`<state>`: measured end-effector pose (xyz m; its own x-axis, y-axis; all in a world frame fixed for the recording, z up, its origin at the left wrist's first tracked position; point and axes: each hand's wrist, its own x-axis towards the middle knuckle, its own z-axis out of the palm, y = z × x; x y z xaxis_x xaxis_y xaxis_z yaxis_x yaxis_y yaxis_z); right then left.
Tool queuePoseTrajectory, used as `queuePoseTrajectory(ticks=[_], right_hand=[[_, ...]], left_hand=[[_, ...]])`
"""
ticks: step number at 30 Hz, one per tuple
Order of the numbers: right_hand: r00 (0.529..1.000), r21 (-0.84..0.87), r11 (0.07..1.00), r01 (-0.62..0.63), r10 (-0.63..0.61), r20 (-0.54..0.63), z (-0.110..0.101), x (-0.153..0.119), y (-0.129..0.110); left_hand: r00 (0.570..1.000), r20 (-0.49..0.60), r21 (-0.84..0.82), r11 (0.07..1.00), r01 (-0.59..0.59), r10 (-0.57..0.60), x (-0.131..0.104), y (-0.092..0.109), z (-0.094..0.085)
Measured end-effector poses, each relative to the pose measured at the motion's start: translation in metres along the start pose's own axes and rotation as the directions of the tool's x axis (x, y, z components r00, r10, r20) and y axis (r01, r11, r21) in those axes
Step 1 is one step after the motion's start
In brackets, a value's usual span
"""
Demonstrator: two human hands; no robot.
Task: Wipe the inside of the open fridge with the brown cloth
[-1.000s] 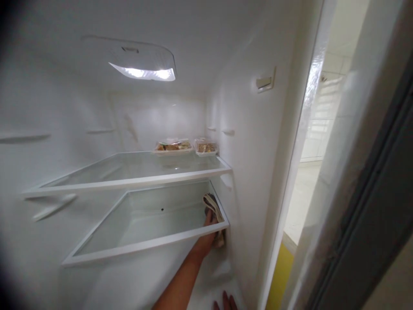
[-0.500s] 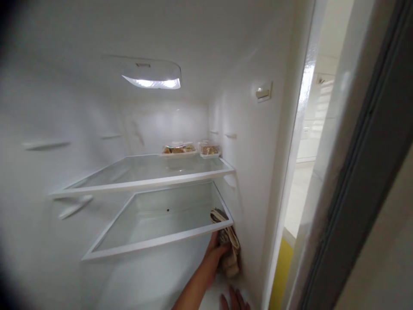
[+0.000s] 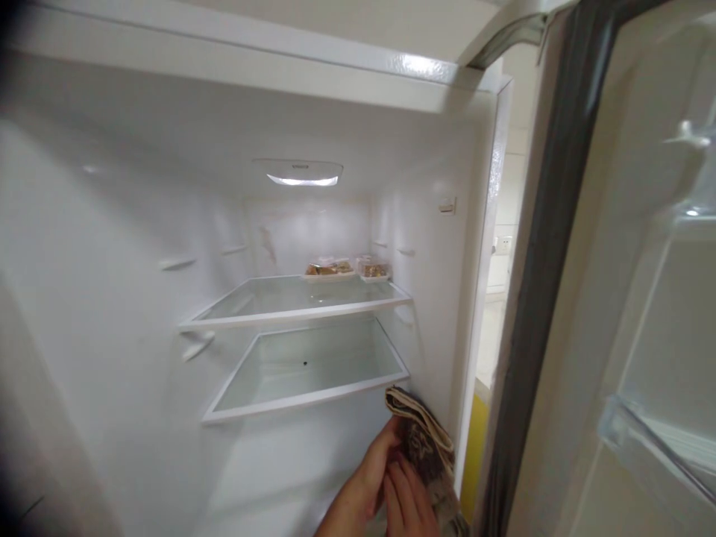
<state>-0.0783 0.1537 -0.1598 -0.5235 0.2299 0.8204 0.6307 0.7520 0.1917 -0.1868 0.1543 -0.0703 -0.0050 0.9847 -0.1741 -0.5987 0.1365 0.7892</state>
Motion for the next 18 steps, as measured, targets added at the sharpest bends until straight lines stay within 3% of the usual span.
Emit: queuePoseTrajectory(ticks=[2, 5, 9, 10, 13, 16, 18], right_hand=[[1.000, -0.049, 0.999, -0.004, 0.006, 0.026, 0.000, 0.017, 0.008], [0.987, -0.101, 0.984, -0.145, 0.151, 0.057, 0.008, 0.029, 0.014], [0.983, -0.164, 0.980, -0.108, 0.130, 0.130, 0.035, 0.027, 0.017], [0.978, -0.184, 0.977, -0.110, 0.139, 0.155, 0.043, 0.027, 0.018], [0.947, -0.176, 0.971, -0.162, 0.203, 0.249, 0.068, 0.041, 0.023], [0.943, 0.034, 0.971, -0.236, 0.221, 0.250, 0.090, 0.065, 0.030], [0.955, 0.213, 0.939, -0.269, 0.233, 0.182, 0.101, 0.082, 0.035]], left_hand=[[1.000, 0.007, 0.010, 1.000, -0.012, 0.012, -0.007, 0.003, 0.001], [0.997, -0.001, 0.102, 0.992, -0.071, 0.071, -0.010, 0.001, -0.007], [0.957, -0.211, 0.427, 0.899, -0.094, 0.200, -0.010, -0.004, -0.043], [0.926, -0.257, 0.555, 0.827, -0.095, 0.278, -0.013, -0.004, -0.056], [0.847, -0.192, 0.834, 0.537, -0.125, 0.495, -0.034, 0.003, -0.106], [0.796, -0.105, 0.960, 0.269, -0.075, 0.596, -0.070, 0.018, -0.155], [0.781, -0.099, 0.985, 0.172, -0.011, 0.617, -0.096, 0.027, -0.181]])
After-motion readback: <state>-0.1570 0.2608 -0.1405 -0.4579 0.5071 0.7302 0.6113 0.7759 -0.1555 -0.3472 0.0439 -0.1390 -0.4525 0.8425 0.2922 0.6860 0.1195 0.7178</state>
